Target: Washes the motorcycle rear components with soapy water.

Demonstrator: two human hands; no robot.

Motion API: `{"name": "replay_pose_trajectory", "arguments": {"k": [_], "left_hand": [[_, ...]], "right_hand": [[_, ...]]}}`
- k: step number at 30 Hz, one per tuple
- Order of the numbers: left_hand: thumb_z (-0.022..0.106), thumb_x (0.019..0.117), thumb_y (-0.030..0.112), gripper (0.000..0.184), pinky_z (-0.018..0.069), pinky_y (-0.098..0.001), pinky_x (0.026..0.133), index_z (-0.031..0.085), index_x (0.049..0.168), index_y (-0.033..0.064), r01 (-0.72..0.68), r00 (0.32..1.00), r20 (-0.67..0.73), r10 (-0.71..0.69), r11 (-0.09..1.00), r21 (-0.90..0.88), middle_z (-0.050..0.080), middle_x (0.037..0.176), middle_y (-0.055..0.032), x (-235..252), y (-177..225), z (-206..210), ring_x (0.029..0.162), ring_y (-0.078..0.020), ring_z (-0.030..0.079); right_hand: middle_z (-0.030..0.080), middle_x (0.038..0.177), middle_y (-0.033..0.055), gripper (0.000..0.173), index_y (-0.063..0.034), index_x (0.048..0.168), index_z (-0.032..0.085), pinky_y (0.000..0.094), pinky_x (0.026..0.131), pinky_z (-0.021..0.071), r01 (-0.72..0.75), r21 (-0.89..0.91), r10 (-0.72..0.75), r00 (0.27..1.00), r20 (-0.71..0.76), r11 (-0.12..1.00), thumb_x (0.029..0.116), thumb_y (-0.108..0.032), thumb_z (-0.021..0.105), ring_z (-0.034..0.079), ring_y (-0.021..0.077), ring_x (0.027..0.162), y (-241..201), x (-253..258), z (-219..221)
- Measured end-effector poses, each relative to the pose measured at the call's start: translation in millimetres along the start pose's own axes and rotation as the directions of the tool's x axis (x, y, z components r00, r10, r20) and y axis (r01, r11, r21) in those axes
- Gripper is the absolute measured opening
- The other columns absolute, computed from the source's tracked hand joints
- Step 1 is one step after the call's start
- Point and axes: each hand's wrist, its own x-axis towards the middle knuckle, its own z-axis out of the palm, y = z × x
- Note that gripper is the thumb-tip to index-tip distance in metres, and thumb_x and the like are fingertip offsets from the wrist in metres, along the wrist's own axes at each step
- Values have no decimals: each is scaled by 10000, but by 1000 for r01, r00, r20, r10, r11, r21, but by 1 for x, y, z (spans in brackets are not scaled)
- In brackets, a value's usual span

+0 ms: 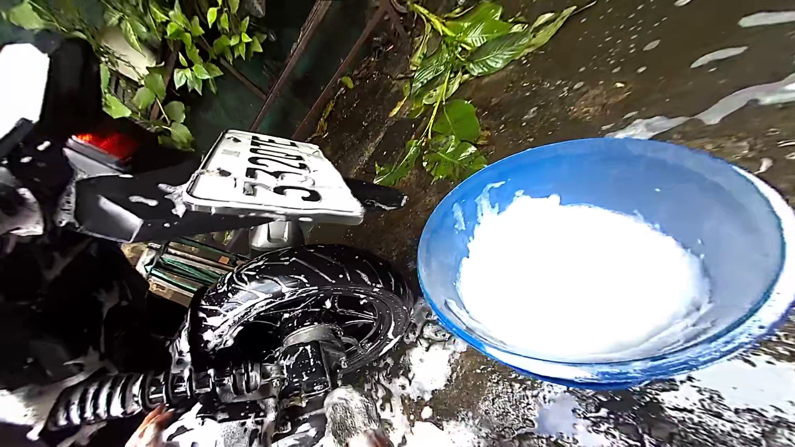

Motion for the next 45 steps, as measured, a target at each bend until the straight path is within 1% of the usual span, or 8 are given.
{"name": "replay_pose_trajectory", "arguments": {"k": [3, 7, 10, 14, 24, 29, 39, 45], "left_hand": [[407, 1074, 154, 370, 537, -293, 991, 667, 1143, -100, 33, 999, -32, -32, 999, 9, 701, 1208, -131, -1, -1, 1, 1118, -102, 663], [415, 1065, 161, 381, 523, -332, 1030, 679, 1136, -105, 2, 999, -40, 0, 999, 50, 684, 1255, -189, -3, -1, 1, 1181, -163, 654], [428, 1062, 173, 375, 507, -371, 1061, 700, 1101, -82, -22, 998, -61, 26, 998, 63, 685, 1250, -202, -4, 0, 3, 1210, -212, 644], [443, 1053, 216, 380, 492, -391, 1077, 737, 1099, -21, 0, 995, -97, 13, 992, 127, 708, 1251, -151, -8, 4, 4, 1235, -217, 639], [455, 1049, 268, 374, 500, -416, 1071, 772, 1085, 72, -31, 994, -96, 56, 968, 250, 731, 1239, -80, -9, 1, -1, 1224, -201, 651], [446, 1043, 266, 380, 491, -419, 1077, 774, 1067, 76, -58, 991, -104, 82, 974, 221, 725, 1243, -91, -10, -2, 0, 1242, -220, 637], [440, 1043, 288, 384, 465, -418, 1112, 781, 1077, 116, -49, 991, -111, 78, 969, 242, 716, 1276, -61, -13, -6, -1, 1276, -210, 617], [464, 1036, 287, 363, 472, -411, 1113, 780, 1081, 114, -43, 989, -125, 73, 972, 231, 717, 1274, -54, -11, -5, 2, 1278, -206, 618]], "right_hand": [[699, 1242, 217, 463, -14, 1187, 731, 672, 1134, 332, 199, -14, -199, 971, -130, 980, 973, -411, 628, 593, 413, 1273, -35, 11, -27], [114, 1728, 67, 594, -317, 1418, 613, 787, 1163, -25, 446, -358, -390, 894, 220, 820, 842, -242, 738, 10, 454, 1566, -39, 92, -46], [77, 1729, 101, 517, -286, 1390, 640, 757, 1178, -65, 507, -428, -392, 858, 332, 748, 887, -176, 681, -27, 471, 1561, -43, 116, -50], [55, 1712, 198, 790, -199, 1667, 41, 561, 1261, 138, 232, -411, -137, 959, 248, 882, 1039, -333, 502, 18, 441, 1570, -76, 131, -28], [329, 1663, 49, 585, -319, 1537, 466, 616, 1183, 312, 481, -480, -473, 869, 147, 734, 980, -437, 602, 296, 385, 1516, 10, 110, -67], [563, 1488, -7, 235, -350, 1079, 746, 588, 1092, 423, 611, -468, -733, 668, -128, 638, 938, -230, 601, 468, 331, 1402, 17, 119, -46], [482, 1567, 101, 363, -124, 1177, 755, 671, 1078, 382, 137, -525, -385, 832, -400, 840, 873, -247, 599, 409, 438, 1445, 16, 91, -15], [312, 1663, 130, 452, -234, 1350, 683, 720, 1159, 189, 41, -579, -155, 976, -150, 815, 979, -425, 508, 198, 474, 1529, -68, 134, -32]]}}
